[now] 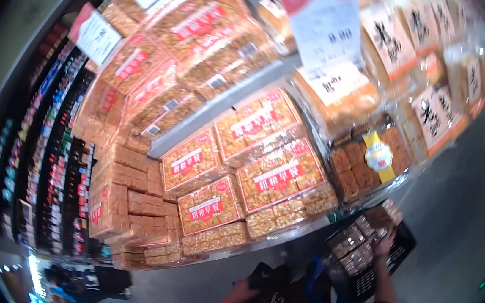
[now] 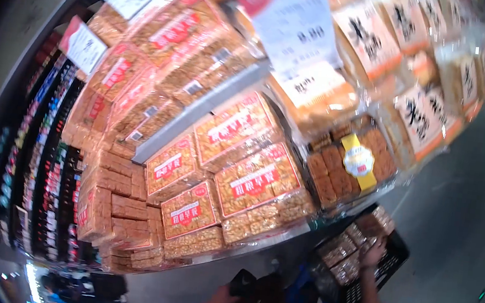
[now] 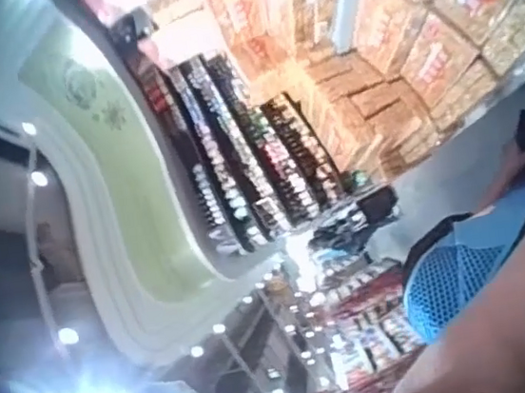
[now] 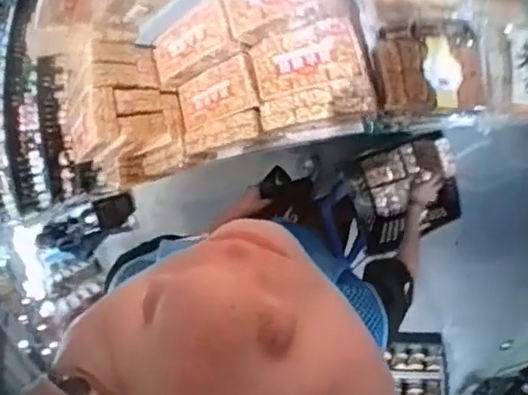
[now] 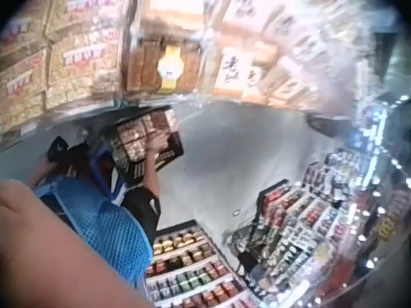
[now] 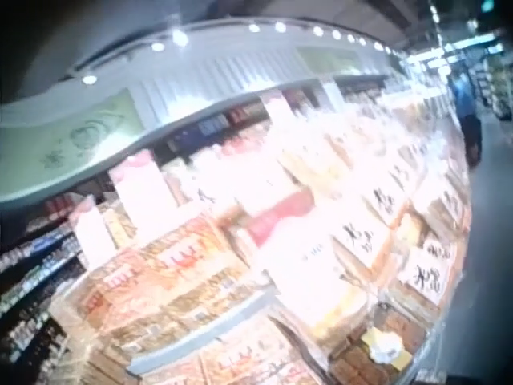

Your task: Picking packaged food from a shelf, scanning them with a handheld scanner, and placing them into a shopping basket.

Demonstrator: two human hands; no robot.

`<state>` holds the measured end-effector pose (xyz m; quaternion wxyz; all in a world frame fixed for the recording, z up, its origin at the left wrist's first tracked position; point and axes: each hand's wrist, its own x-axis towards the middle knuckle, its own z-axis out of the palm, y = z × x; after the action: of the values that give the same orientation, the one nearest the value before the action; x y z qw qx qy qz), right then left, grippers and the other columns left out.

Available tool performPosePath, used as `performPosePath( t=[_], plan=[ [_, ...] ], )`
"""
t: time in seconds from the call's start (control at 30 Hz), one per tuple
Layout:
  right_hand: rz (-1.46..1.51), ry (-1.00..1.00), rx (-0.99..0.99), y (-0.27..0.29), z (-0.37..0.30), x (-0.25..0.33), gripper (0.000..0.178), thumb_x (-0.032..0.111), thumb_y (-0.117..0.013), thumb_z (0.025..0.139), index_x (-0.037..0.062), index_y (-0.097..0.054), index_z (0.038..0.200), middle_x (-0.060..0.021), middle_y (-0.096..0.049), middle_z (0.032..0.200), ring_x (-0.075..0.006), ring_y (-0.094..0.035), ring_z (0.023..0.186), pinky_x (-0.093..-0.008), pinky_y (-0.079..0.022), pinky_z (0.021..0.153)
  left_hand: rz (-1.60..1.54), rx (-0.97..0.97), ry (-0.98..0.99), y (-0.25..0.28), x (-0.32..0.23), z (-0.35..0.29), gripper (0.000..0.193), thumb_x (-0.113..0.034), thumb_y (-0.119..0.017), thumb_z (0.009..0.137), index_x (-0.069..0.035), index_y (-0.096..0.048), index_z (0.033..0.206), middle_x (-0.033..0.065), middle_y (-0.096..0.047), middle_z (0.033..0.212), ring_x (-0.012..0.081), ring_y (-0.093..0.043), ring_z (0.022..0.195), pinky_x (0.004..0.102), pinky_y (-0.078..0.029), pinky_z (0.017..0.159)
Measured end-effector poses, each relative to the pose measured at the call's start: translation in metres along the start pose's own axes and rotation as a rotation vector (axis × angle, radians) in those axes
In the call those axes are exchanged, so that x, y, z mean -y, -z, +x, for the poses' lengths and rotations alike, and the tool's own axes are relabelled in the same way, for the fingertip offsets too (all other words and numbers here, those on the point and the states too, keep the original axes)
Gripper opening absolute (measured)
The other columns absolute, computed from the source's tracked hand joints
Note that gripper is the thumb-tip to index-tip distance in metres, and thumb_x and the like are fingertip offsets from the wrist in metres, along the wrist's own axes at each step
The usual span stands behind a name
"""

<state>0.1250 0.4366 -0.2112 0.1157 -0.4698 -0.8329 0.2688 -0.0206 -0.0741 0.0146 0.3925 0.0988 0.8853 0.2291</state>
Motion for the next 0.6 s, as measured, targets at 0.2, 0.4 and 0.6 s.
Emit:
performPosePath(
  t=[0.2, 0.4, 0.6],
  plan=[
    [0.163, 0.160, 0.366, 0.125, -0.132, 0.170, 0.050, 0.012, -0.072, 0.078, -0.0025, -0.056, 0.124, -0.0229, -0.064, 0.113, -0.0345, -0.066, 0.100, -0.0415, -0.055, 0.087, -0.155, 0.089, -0.200, 0.055, -0.043, -0.020, 0.065, -0.047, -0.075, 0.075, -0.009, -0.061, 0.126, 0.0203, -0.069, 0.113, 0.0389, -0.066, 0.106, 0.0455, -0.052, 0.092],
    [0.324, 0.449, 0.509, 0.173, -0.137, 0.322, 0.028, 0.017, -0.064, 0.089, 0.0051, -0.065, 0.114, -0.0145, -0.071, 0.103, -0.0295, -0.070, 0.092, -0.0357, -0.056, 0.082, -0.137, 0.118, -0.375, 0.085, -0.014, -0.010, 0.076, -0.054, -0.077, 0.072, -0.012, -0.057, 0.132, 0.0200, -0.069, 0.116, 0.0375, -0.066, 0.107, 0.0452, -0.052, 0.093],
    [0.032, 0.982, 0.301, 0.244, -0.031, 0.530, 0.016, 0.016, -0.066, 0.086, 0.0041, -0.066, 0.098, -0.0092, -0.072, 0.088, -0.0256, -0.070, 0.083, -0.0367, -0.054, 0.079, -0.305, -0.019, -0.504, 0.137, 0.019, -0.039, 0.073, -0.045, -0.080, 0.072, -0.010, -0.057, 0.132, 0.0182, -0.068, 0.118, 0.0333, -0.066, 0.111, 0.0423, -0.051, 0.096]
  ],
)
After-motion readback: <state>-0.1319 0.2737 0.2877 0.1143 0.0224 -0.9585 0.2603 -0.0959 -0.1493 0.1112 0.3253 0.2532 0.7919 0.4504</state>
